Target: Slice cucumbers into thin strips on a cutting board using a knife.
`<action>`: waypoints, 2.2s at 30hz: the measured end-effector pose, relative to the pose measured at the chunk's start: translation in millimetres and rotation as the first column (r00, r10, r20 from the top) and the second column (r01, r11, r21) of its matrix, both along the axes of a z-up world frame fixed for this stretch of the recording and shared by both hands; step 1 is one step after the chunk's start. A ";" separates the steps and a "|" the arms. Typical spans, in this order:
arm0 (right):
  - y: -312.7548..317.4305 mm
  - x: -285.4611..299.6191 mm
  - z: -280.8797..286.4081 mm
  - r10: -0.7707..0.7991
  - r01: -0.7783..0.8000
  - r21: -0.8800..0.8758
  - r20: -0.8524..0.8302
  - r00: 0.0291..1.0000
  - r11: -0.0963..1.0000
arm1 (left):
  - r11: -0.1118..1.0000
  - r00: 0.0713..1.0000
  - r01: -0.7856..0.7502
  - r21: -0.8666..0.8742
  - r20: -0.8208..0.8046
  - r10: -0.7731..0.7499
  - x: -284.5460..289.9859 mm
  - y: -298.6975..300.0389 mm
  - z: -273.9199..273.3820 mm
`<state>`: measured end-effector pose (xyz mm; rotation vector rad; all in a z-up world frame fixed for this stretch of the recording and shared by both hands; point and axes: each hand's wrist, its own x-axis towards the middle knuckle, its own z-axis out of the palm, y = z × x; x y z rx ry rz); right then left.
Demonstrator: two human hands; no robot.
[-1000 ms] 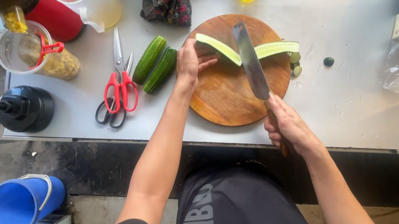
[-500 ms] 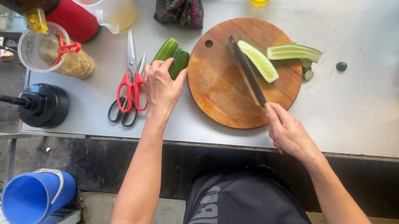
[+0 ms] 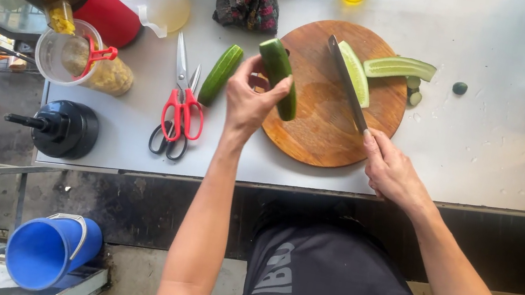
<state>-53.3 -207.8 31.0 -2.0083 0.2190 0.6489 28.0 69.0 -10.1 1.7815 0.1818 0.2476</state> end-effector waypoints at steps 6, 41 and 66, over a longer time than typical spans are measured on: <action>6.3 -3.1 15.1 0.015 -0.016 0.013 0.036 0.999 1.000 | 0.985 0.989 -0.145 0.090 0.052 0.140 -3.8 -63.1 16.4; 44.6 -18.8 95.7 0.049 -0.005 -0.177 0.241 0.969 0.984 | 0.977 0.988 0.013 -0.214 -0.145 -0.045 -31.0 -70.5 56.4; 36.8 -16.9 49.6 0.122 -0.097 -0.236 0.095 0.988 0.967 | 0.983 0.993 0.000 -0.182 -0.115 -0.022 -34.2 -68.9 59.0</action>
